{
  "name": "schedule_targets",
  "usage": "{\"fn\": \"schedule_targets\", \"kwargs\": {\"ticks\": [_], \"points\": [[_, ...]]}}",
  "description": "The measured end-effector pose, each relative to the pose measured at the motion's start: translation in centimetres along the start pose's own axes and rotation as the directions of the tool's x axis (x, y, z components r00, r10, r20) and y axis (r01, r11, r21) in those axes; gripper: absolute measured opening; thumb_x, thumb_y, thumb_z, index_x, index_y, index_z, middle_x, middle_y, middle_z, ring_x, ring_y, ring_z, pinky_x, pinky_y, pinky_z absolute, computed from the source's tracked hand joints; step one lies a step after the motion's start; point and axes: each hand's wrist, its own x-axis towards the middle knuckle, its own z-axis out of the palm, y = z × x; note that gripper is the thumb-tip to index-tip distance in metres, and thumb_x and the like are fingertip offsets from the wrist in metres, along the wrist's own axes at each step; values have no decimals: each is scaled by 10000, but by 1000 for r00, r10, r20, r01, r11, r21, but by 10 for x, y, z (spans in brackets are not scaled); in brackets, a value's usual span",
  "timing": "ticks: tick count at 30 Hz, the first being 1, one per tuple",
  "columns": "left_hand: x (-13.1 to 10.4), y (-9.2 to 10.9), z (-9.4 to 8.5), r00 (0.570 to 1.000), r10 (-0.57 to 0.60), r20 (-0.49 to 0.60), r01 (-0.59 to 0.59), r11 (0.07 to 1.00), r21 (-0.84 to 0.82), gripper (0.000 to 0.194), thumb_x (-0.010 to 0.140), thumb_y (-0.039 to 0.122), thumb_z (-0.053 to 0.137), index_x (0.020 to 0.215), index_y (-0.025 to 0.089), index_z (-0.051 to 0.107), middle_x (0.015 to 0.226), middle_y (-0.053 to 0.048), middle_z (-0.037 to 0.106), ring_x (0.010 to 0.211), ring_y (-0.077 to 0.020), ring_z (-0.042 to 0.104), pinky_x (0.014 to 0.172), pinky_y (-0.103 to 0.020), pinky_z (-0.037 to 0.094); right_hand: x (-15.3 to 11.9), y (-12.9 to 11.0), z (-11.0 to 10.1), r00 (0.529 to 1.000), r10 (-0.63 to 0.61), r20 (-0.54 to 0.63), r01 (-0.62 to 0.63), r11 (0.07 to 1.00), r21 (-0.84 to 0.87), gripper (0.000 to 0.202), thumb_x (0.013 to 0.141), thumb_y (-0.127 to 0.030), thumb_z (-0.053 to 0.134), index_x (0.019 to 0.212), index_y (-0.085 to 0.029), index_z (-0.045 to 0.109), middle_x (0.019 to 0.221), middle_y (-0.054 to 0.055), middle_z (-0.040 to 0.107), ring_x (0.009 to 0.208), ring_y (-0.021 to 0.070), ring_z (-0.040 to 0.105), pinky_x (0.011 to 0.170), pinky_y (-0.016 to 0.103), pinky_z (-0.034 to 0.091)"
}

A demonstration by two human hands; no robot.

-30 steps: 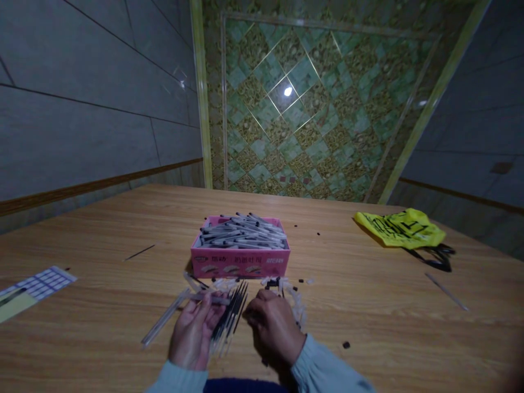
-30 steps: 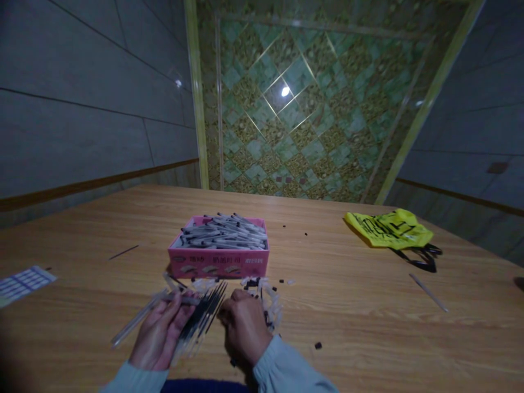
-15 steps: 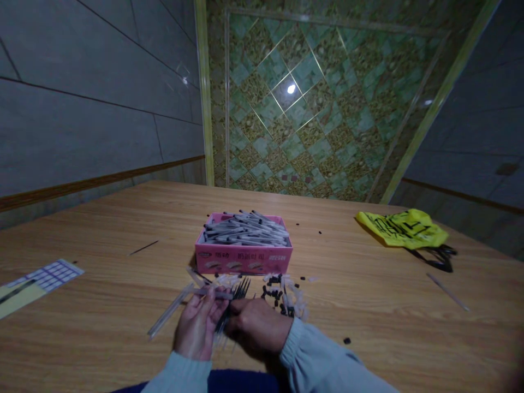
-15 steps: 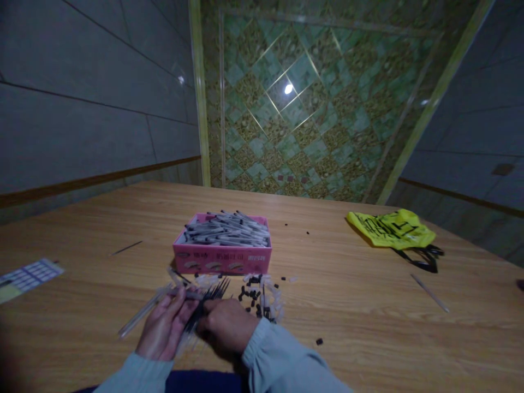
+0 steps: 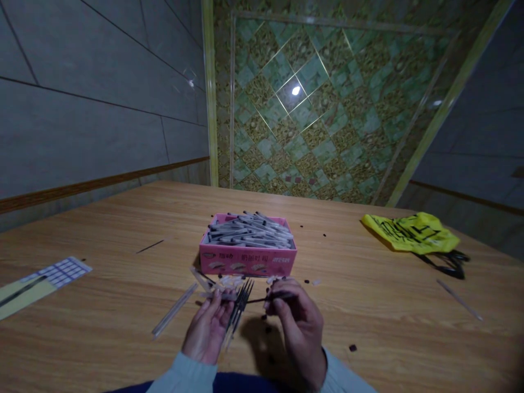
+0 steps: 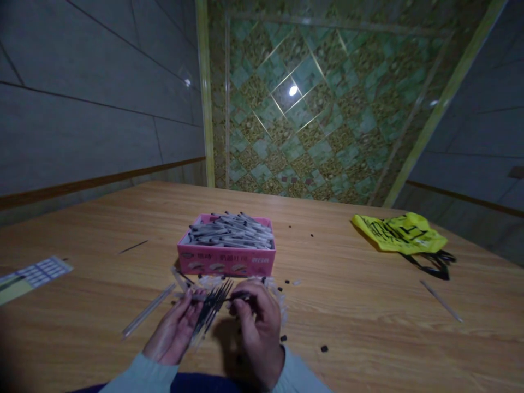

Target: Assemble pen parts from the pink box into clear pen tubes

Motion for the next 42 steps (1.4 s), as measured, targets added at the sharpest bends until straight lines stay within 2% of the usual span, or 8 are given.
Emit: {"fn": "schedule_targets", "kwargs": {"ticks": [8, 16, 18, 22, 26, 30, 36, 42], "points": [[-1, -3, 1, 1000, -17, 15, 17, 1000, 18, 164, 834, 13, 472, 867, 97, 609, 774, -74, 717, 677, -124, 692, 579, -186, 574, 1, -8, 2, 989, -138, 50, 139, 990, -4, 186, 851, -107, 504, 924, -244, 606, 828, 42, 603, 748, 160, 585, 654, 311, 490], [-12, -7, 4, 988, -94, 124, 86, 994, 68, 126, 813, 31, 517, 856, 96, 616, 766, -72, 720, 636, -135, 685, 561, -216, 577, 5, -4, 4, 965, -201, 166, 212, 976, -48, 149, 834, -117, 522, 868, -207, 634, 825, 47, 614, 797, 167, 580, 692, 292, 460], [-14, -8, 6, 981, -131, 144, 124, 991, 56, 115, 811, 36, 524, 840, 100, 616, 743, -67, 720, 613, -134, 682, 551, -218, 577, 8, 0, 3, 966, -158, 206, 181, 979, -95, 111, 825, -168, 560, 893, -204, 639, 855, 48, 612, 816, 167, 573, 690, 276, 449], [-14, -3, 8, 989, -145, 40, 147, 987, -63, 174, 834, 7, 467, 846, 113, 603, 694, -35, 719, 568, -111, 677, 503, -173, 563, 18, 12, -7, 961, 32, 276, 65, 940, -336, 170, 795, -250, 612, 954, -192, 626, 850, 37, 623, 777, 154, 561, 654, 239, 411], [-13, 5, 11, 988, -151, -18, 146, 976, -164, 214, 866, 12, 405, 868, 119, 591, 656, -13, 710, 557, -102, 677, 468, -143, 551, 23, 26, -24, 828, 276, 488, 142, 740, -658, 77, 734, -189, 615, 775, -216, 675, 756, 8, 649, 713, 143, 563, 610, 227, 344], [-14, 7, 13, 989, -147, -24, 142, 978, -152, 203, 872, 24, 407, 897, 106, 591, 643, -13, 703, 528, -93, 668, 452, -129, 542, 18, 35, -26, 723, 389, 570, 278, 592, -757, 120, 695, -192, 585, 741, -233, 688, 785, 13, 670, 739, 156, 579, 588, 243, 306], [-14, 5, 12, 991, -129, -36, 124, 986, -111, 195, 855, 2, 426, 859, 110, 588, 664, -19, 706, 555, -100, 675, 464, -133, 547, 12, 40, -18, 691, 420, 589, 338, 532, -776, 154, 644, -169, 564, 736, -222, 676, 804, 16, 669, 751, 160, 582, 578, 257, 289], [-13, 3, 12, 993, -113, -45, 108, 989, -100, 199, 850, -3, 434, 837, 115, 594, 655, -16, 707, 555, -98, 675, 469, -132, 548, 8, 44, -15, 721, 439, 536, 262, 544, -797, 134, 716, -218, 564, 782, -235, 680, 851, 5, 662, 791, 151, 588, 602, 244, 306]]}}
